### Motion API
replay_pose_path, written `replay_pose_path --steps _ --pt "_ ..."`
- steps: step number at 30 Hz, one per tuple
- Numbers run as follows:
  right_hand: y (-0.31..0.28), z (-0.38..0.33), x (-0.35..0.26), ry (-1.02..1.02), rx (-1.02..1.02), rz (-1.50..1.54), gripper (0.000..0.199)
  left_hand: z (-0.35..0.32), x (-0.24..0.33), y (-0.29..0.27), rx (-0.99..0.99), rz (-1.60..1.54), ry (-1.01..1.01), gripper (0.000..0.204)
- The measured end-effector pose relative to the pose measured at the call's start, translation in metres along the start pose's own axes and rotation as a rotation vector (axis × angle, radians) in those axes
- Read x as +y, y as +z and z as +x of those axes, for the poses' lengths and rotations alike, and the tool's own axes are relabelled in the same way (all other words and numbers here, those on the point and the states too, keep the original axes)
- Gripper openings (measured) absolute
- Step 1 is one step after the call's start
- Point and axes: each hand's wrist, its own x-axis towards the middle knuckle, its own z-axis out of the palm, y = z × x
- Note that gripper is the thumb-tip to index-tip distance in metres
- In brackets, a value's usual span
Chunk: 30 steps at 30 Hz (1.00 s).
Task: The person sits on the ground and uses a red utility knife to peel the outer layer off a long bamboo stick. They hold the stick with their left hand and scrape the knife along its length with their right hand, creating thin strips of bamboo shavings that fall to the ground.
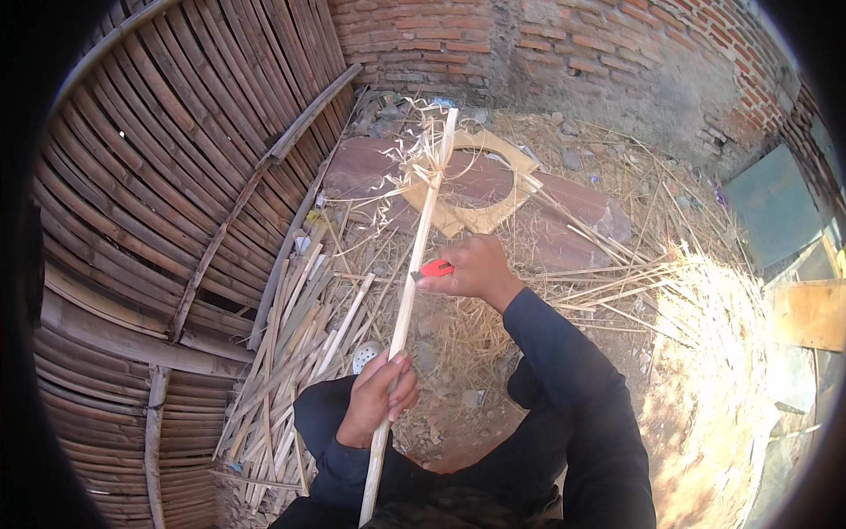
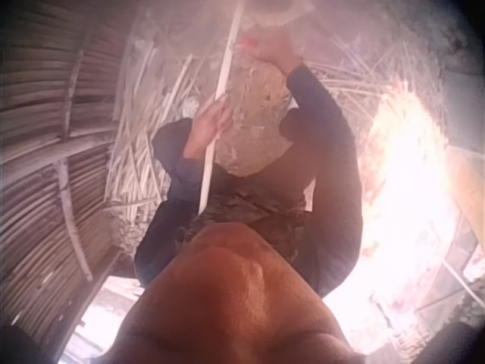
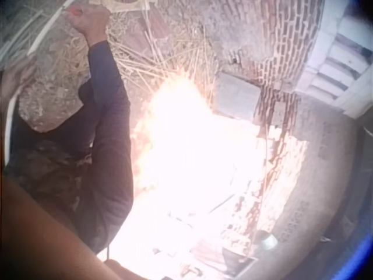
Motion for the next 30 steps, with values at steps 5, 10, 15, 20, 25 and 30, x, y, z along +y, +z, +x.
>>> replay_pose_path --steps 5,10,15,20,25,30 --pt "-0.008 0.007 0.043 0.216 0.016 -0.145 0.057 0.0 -0.009 0.008 -0.074 0.009 -0.043 0.021" --pt "-0.007 0.009 0.066 0.375 0.063 -0.127 0.057 -0.003 -0.012 0.013 -0.075 0.029 -0.075 0.018" --pt "-0.003 -0.008 0.105 0.438 0.037 -0.238 0.061 0.001 -0.026 0.017 -0.102 0.138 -0.09 0.016" --pt "0.009 -0.01 0.114 0.538 0.057 -0.254 0.068 0.016 -0.032 0.016 -0.061 0.189 -0.097 0.018" --pt "0.0 0.007 0.085 0.893 -0.153 0.47 0.076 0.016 -0.024 0.008 -0.021 0.109 -0.089 0.024" --pt "-0.003 -0.02 0.02 0.388 -0.272 0.35 0.071 0.018 -0.015 -0.003 0.034 0.047 -0.047 0.026"
